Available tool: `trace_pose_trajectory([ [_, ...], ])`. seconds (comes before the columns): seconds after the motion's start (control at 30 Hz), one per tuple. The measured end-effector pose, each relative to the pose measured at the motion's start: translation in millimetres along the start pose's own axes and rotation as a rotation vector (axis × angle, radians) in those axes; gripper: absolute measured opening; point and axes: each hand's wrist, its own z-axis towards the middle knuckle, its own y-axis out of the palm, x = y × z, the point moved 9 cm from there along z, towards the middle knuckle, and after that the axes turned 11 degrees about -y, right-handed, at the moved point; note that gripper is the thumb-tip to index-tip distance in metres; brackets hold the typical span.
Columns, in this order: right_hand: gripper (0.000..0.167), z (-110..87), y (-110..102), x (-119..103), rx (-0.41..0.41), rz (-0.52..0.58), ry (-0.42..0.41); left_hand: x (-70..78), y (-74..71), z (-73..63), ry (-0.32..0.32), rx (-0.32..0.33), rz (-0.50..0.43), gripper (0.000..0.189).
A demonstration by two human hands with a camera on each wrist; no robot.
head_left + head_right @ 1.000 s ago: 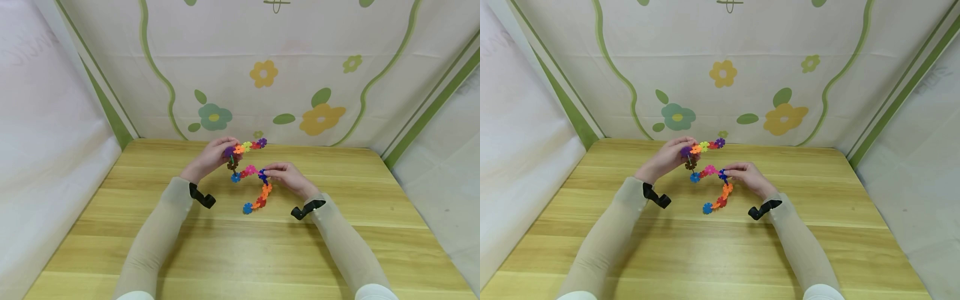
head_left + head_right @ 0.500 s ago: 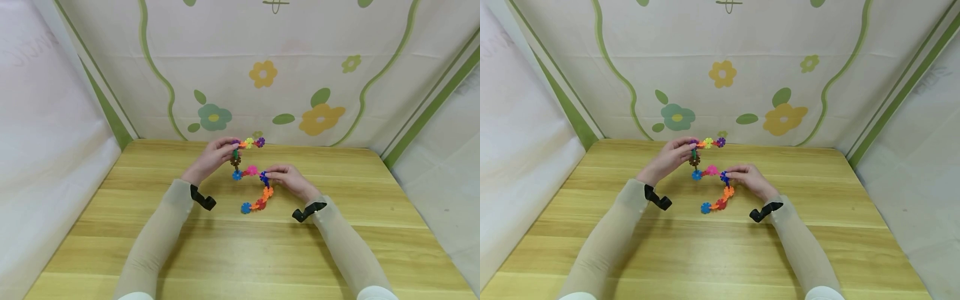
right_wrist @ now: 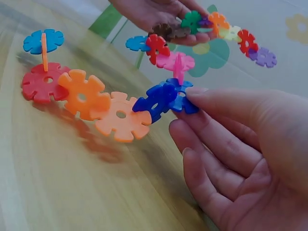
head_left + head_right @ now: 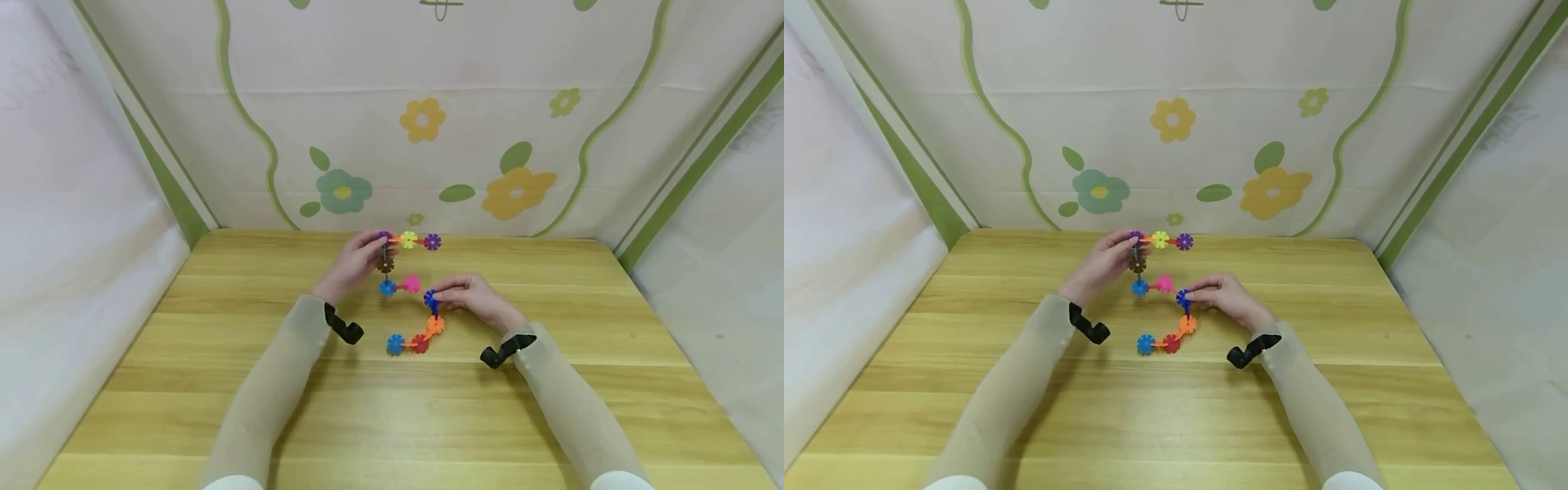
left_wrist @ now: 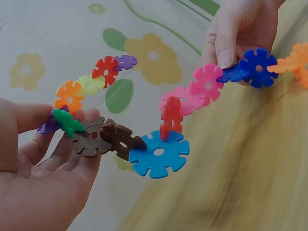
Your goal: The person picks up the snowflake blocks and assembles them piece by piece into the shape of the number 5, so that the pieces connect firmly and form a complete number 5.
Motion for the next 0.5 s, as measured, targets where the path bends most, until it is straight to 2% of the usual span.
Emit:
trace_pose_trajectory([
  [0.27,0.025,-1.5,3.2,4.4,-0.023,0.011,0.036,-26.0,-17.7,12.3,-0.055,0.105,-0.039,0.037],
  [0.5,0.025,-2.1,5.4,7.3,-0.041,-0.040,0.071,-42.0,-27.3,16.6,-0.117,0.163,0.024,0.036],
])
